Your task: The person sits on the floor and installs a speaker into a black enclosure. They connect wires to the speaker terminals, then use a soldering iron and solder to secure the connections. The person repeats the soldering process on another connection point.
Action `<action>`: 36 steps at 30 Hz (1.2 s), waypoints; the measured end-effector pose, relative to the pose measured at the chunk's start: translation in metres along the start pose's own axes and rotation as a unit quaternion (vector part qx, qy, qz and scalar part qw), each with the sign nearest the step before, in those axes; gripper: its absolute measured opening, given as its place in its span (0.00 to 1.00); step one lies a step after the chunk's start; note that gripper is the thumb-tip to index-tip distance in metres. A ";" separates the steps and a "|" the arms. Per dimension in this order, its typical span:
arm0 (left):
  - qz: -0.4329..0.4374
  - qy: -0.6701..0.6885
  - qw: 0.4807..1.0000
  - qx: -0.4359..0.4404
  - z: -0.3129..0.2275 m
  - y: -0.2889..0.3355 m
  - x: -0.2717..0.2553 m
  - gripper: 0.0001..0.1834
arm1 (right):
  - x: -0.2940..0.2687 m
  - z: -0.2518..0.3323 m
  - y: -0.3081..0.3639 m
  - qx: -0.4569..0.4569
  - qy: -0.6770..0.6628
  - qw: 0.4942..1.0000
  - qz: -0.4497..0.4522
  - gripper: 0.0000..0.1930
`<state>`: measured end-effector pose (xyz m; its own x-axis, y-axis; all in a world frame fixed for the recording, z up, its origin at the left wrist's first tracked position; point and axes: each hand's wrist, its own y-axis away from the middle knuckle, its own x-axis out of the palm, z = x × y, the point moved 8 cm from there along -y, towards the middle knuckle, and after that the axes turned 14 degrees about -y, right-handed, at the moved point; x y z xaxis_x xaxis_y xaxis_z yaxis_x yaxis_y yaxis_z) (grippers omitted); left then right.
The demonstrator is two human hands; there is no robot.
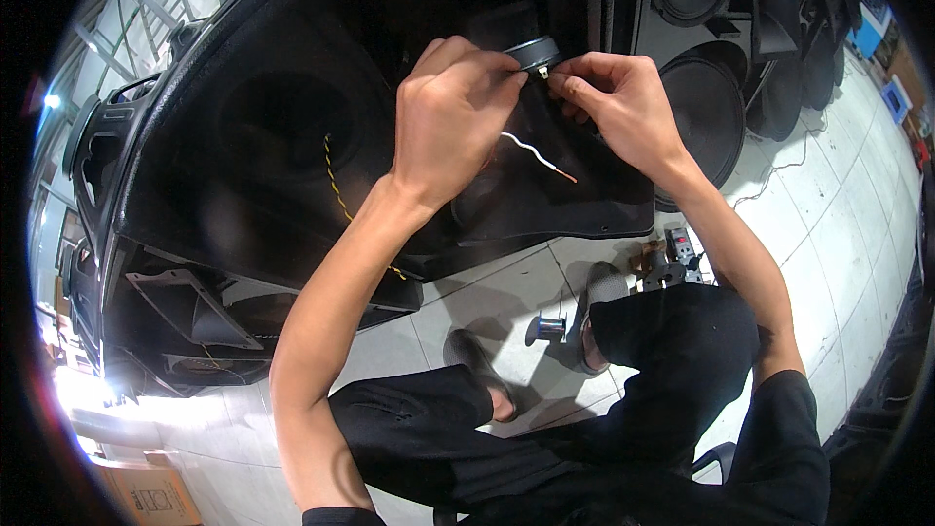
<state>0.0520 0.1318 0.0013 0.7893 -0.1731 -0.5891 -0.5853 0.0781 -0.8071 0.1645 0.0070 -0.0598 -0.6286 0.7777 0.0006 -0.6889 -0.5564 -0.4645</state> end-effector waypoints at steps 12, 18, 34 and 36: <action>-0.025 -0.029 0.998 0.044 -0.007 -0.002 0.001 0.06 | -0.003 0.003 0.001 -0.018 0.092 0.995 -0.023 0.10; 0.013 -0.020 0.999 0.035 -0.002 0.003 0.012 0.08 | -0.002 0.013 0.003 -0.090 0.154 0.983 -0.035 0.08; 0.064 0.006 0.998 -0.010 0.003 0.001 0.016 0.10 | 0.024 0.049 0.013 -0.268 0.276 0.922 -0.035 0.06; 0.086 0.007 0.996 -0.021 0.003 0.000 0.017 0.10 | 0.027 0.051 0.015 -0.285 0.302 0.909 -0.026 0.06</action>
<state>0.0661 0.1321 -0.0086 0.6736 -0.1748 -0.7181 -0.7195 0.0671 -0.6912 0.1184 0.0050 -0.0222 -0.1701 0.9131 -0.3705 -0.3038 -0.4062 -0.8618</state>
